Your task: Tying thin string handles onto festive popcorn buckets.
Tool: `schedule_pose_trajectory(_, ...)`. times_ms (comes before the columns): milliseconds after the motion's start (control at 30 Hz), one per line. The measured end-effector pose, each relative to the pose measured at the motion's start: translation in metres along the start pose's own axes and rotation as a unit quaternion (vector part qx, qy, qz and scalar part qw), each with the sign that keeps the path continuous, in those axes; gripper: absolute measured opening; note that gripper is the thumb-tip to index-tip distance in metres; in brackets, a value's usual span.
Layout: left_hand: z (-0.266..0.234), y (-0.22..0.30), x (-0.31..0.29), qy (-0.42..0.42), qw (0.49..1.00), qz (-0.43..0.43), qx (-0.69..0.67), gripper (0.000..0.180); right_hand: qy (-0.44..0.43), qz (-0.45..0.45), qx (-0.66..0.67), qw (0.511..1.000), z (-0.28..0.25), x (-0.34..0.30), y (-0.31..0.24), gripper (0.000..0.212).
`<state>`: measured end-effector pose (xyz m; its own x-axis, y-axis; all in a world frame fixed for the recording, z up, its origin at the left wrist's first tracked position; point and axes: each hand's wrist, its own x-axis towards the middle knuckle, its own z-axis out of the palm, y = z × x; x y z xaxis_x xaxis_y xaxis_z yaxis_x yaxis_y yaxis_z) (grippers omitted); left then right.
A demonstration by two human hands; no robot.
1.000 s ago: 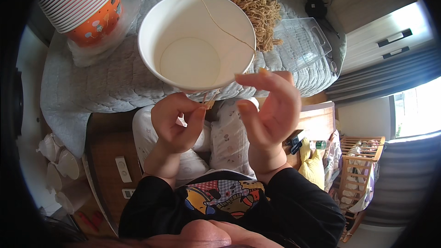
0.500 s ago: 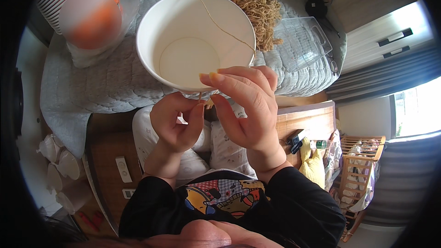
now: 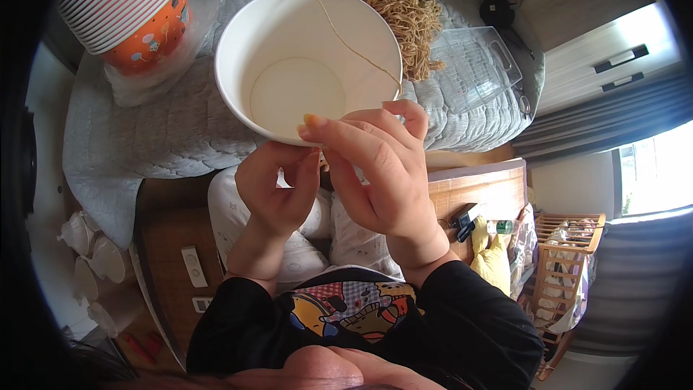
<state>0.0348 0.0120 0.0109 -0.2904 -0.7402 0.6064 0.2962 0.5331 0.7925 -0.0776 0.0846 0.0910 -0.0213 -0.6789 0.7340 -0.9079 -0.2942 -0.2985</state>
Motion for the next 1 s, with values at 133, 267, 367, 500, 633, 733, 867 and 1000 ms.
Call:
schedule_pose_trajectory(133,0.0,-0.004,0.0,0.001,1.0,-0.002,0.006,0.013,-0.052,0.004,-0.026,0.998,-0.001,0.003,-0.002,0.041)
schedule_pose_trajectory(267,-0.002,-0.005,0.002,0.001,1.0,0.005,0.027,0.013,-0.069,0.001,-0.027,0.997,-0.001,0.006,-0.003,0.04)
schedule_pose_trajectory(367,-0.002,-0.007,0.002,0.004,1.0,-0.002,0.023,0.013,-0.083,-0.004,-0.039,0.996,0.001,0.008,-0.003,0.041)
schedule_pose_trajectory(500,-0.002,-0.007,0.003,0.006,1.0,-0.007,0.019,0.014,-0.072,0.009,-0.017,0.997,0.002,0.006,-0.002,0.042)
schedule_pose_trajectory(633,-0.001,-0.006,0.003,0.023,0.999,-0.007,-0.031,0.013,-0.004,-0.009,0.008,1.0,0.008,-0.001,0.005,0.041)
schedule_pose_trajectory(733,-0.005,-0.003,-0.001,0.042,0.994,-0.017,-0.096,0.013,0.052,-0.056,0.009,0.997,0.008,-0.013,0.006,0.033)
schedule_pose_trajectory(867,-0.024,-0.005,-0.001,-0.084,0.991,0.016,-0.101,0.017,0.063,-0.093,0.06,0.992,0.013,-0.041,0.005,0.027)
schedule_pose_trajectory(1000,-0.021,0.007,-0.001,-0.105,0.971,-0.068,-0.202,0.02,0.047,-0.064,0.141,0.987,0.023,-0.057,0.0,0.037)
